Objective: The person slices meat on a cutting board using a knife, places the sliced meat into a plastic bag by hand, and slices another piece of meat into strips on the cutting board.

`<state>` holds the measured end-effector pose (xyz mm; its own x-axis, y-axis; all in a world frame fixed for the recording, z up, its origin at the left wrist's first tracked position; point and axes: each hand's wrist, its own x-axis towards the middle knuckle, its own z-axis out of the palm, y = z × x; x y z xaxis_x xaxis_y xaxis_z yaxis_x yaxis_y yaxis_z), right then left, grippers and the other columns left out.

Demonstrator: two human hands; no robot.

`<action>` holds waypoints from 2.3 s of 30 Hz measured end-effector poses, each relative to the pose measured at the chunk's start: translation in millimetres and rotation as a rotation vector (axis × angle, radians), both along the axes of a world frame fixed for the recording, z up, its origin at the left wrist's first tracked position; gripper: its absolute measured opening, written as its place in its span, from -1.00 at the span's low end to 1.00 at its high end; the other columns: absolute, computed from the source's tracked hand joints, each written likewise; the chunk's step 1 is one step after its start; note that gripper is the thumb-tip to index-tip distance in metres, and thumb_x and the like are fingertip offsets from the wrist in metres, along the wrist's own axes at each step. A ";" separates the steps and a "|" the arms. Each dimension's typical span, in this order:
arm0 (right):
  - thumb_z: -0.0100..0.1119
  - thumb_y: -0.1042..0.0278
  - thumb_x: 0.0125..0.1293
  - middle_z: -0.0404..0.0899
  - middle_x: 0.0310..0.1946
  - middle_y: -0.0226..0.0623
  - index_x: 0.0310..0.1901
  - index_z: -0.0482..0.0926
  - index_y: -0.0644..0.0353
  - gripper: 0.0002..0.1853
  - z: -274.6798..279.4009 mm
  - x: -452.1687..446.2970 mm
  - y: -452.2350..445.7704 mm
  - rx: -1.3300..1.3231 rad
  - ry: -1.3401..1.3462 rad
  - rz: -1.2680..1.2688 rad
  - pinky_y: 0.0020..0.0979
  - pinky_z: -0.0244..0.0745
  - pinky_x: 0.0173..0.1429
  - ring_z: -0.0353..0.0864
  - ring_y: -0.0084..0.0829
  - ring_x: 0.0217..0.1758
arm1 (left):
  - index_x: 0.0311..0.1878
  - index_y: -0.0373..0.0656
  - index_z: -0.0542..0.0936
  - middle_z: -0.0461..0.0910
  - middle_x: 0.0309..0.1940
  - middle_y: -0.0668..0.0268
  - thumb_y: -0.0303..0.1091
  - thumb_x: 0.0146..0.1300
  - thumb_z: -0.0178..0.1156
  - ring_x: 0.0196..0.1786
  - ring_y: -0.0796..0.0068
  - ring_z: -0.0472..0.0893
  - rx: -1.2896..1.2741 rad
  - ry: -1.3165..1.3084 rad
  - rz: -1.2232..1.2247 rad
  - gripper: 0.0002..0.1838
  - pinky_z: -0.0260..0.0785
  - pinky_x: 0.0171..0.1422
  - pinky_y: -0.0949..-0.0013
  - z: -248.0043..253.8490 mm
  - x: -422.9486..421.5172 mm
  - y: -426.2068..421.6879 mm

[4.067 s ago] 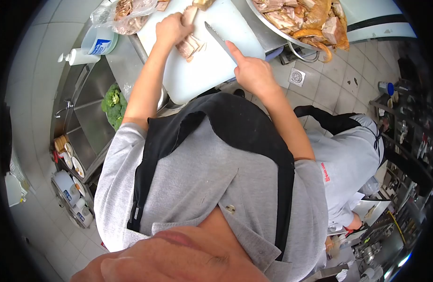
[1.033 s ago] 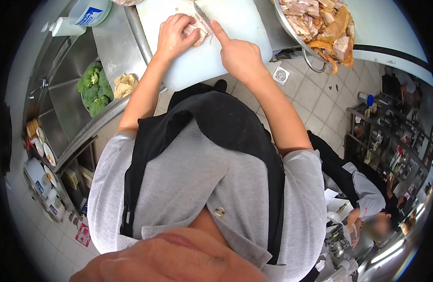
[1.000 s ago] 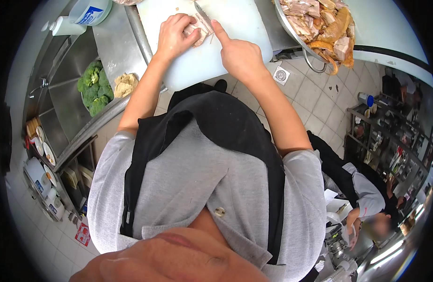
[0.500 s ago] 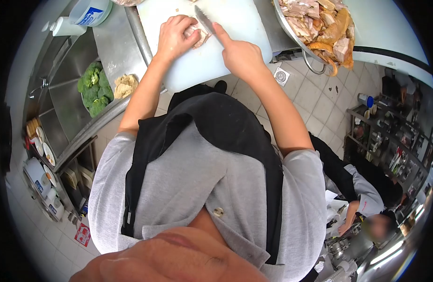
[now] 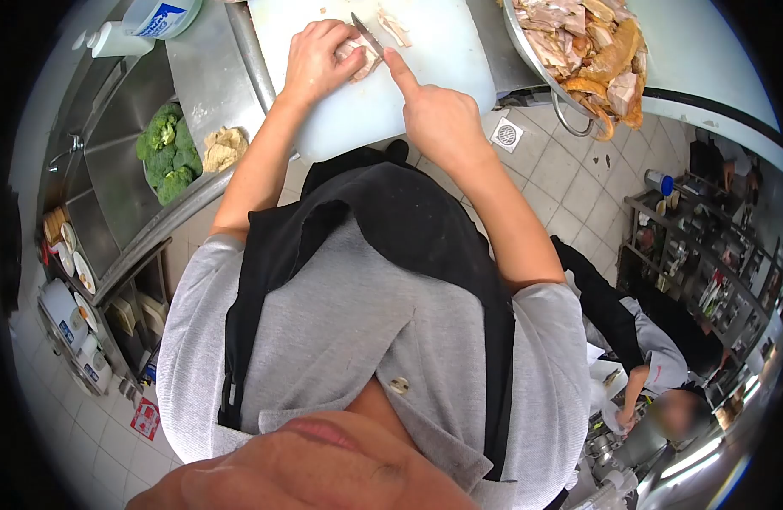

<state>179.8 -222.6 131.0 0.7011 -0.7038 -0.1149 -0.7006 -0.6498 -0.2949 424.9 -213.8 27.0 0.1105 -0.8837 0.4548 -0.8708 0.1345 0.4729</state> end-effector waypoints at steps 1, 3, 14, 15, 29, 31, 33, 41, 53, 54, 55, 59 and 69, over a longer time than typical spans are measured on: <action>0.17 0.49 0.30 0.67 -0.54 -0.16 0.71 0.13 -0.25 -0.07 1.1 0.2 0.3 0.000 0.006 0.005 -0.01 0.62 -0.23 0.70 -0.04 -0.46 | -0.11 0.06 0.77 0.73 -0.09 0.44 -0.12 0.12 0.45 0.09 0.26 0.66 -0.006 -0.005 0.001 -0.72 0.39 0.18 0.09 0.3 -0.1 -0.2; 0.17 0.49 0.30 0.68 -0.53 -0.16 0.70 0.13 -0.25 -0.07 -0.7 0.7 0.0 -0.001 0.012 0.011 -0.02 0.62 -0.23 0.70 -0.05 -0.45 | -0.11 0.06 0.78 0.73 -0.09 0.44 -0.11 0.12 0.45 0.09 0.25 0.65 -0.004 -0.005 -0.001 -0.72 0.39 0.18 0.09 0.8 -0.2 0.2; 0.11 0.46 0.35 0.70 -0.47 -0.14 0.71 0.12 -0.24 -0.11 -38.1 27.1 -18.4 -0.048 -0.013 0.026 0.00 0.62 -0.20 0.72 -0.05 -0.39 | -0.11 0.04 0.77 0.74 -0.07 0.41 -0.12 0.12 0.46 0.11 0.22 0.64 -0.005 -0.006 -0.032 -0.71 0.39 0.21 0.07 0.5 0.8 -1.4; 0.11 0.46 0.35 0.70 -0.47 -0.14 0.71 0.12 -0.24 -0.11 -38.5 28.8 -25.1 -0.057 -0.019 0.025 0.00 0.62 -0.20 0.72 -0.05 -0.39 | -0.12 0.03 0.77 0.73 -0.07 0.40 -0.12 0.12 0.46 0.11 0.21 0.64 0.000 -0.004 -0.026 -0.72 0.39 0.21 0.07 1.7 0.8 -1.4; 0.15 0.50 0.32 0.69 -0.52 -0.13 0.70 0.16 -0.22 -0.09 -6.1 0.7 -4.3 -0.017 -0.007 0.039 0.00 0.61 -0.24 0.71 -0.03 -0.44 | -0.17 0.01 0.75 0.73 -0.11 0.40 -0.18 0.11 0.41 0.10 0.22 0.65 -0.019 0.034 -0.016 -0.76 0.40 0.21 0.07 -1.3 2.2 0.8; 0.15 0.51 0.31 0.69 -0.51 -0.12 0.70 0.15 -0.22 -0.09 -2.5 -0.5 -3.0 -0.003 0.012 0.036 0.00 0.61 -0.24 0.71 -0.02 -0.43 | -0.16 0.02 0.76 0.74 -0.10 0.40 -0.18 0.12 0.41 0.11 0.23 0.65 -0.020 0.026 -0.016 -0.77 0.40 0.21 0.07 -1.0 1.9 1.1; 0.15 0.52 0.30 0.69 -0.51 -0.11 0.70 0.15 -0.21 -0.08 -4.0 1.1 -4.6 0.011 0.031 0.032 0.00 0.60 -0.24 0.71 -0.02 -0.43 | -0.15 0.03 0.76 0.74 -0.09 0.41 -0.18 0.12 0.41 0.12 0.23 0.65 -0.027 0.017 -0.013 -0.77 0.40 0.22 0.07 -0.7 2.8 0.2; 0.14 0.51 0.32 0.70 -0.47 -0.07 0.70 0.15 -0.26 -0.09 -9.7 3.7 -8.0 0.044 0.011 0.028 0.02 0.60 -0.20 0.71 0.03 -0.40 | -0.13 0.02 0.77 0.75 -0.06 0.42 -0.16 0.14 0.42 0.14 0.22 0.65 0.007 0.010 -0.027 -0.76 0.40 0.22 0.07 -0.4 2.6 0.1; 0.15 0.49 0.37 0.70 -0.50 -0.13 0.68 0.20 -0.32 -0.14 9.4 4.5 -15.2 -0.005 -0.040 0.020 -0.01 0.63 -0.23 0.72 -0.01 -0.42 | -0.07 -0.03 0.74 0.68 -0.08 0.29 -0.20 0.14 0.45 0.11 0.18 0.64 -0.014 0.008 0.084 -0.70 0.40 0.21 0.09 5.0 -5.5 34.1; 0.15 0.49 0.37 0.70 -0.50 -0.13 0.68 0.20 -0.32 -0.14 8.5 3.8 -13.4 -0.007 -0.042 0.024 -0.01 0.63 -0.23 0.72 -0.01 -0.42 | -0.07 -0.03 0.74 0.68 -0.08 0.29 -0.20 0.14 0.45 0.11 0.18 0.64 -0.016 0.005 0.089 -0.70 0.40 0.21 0.09 3.7 -6.0 33.5; 0.15 0.49 0.37 0.70 -0.51 -0.15 0.68 0.19 -0.31 -0.14 5.4 2.5 -11.2 -0.014 -0.055 0.049 -0.02 0.63 -0.25 0.72 -0.03 -0.43 | -0.06 0.00 0.75 0.67 -0.07 0.31 -0.19 0.13 0.45 0.11 0.19 0.62 -0.021 0.008 0.087 -0.71 0.38 0.21 0.09 2.5 -7.0 31.2; 0.17 0.50 0.35 0.69 -0.53 -0.16 0.69 0.18 -0.32 -0.11 0.5 0.5 -9.1 -0.053 -0.029 0.072 -0.03 0.63 -0.26 0.71 -0.05 -0.46 | -0.04 0.07 0.78 0.66 -0.05 0.34 -0.19 0.13 0.44 0.11 0.20 0.61 -0.007 -0.011 0.072 -0.70 0.36 0.20 0.08 2.7 -6.5 26.9; 0.18 0.48 0.33 0.68 -0.52 -0.12 0.70 0.15 -0.37 -0.07 -28.5 3.5 -25.9 -0.011 0.011 0.105 -0.02 0.62 -0.22 0.72 -0.03 -0.43 | -0.01 0.07 0.79 0.65 -0.05 0.31 -0.18 0.14 0.42 0.10 0.17 0.61 0.043 -0.014 0.026 -0.67 0.39 0.19 0.07 4.1 -6.9 27.8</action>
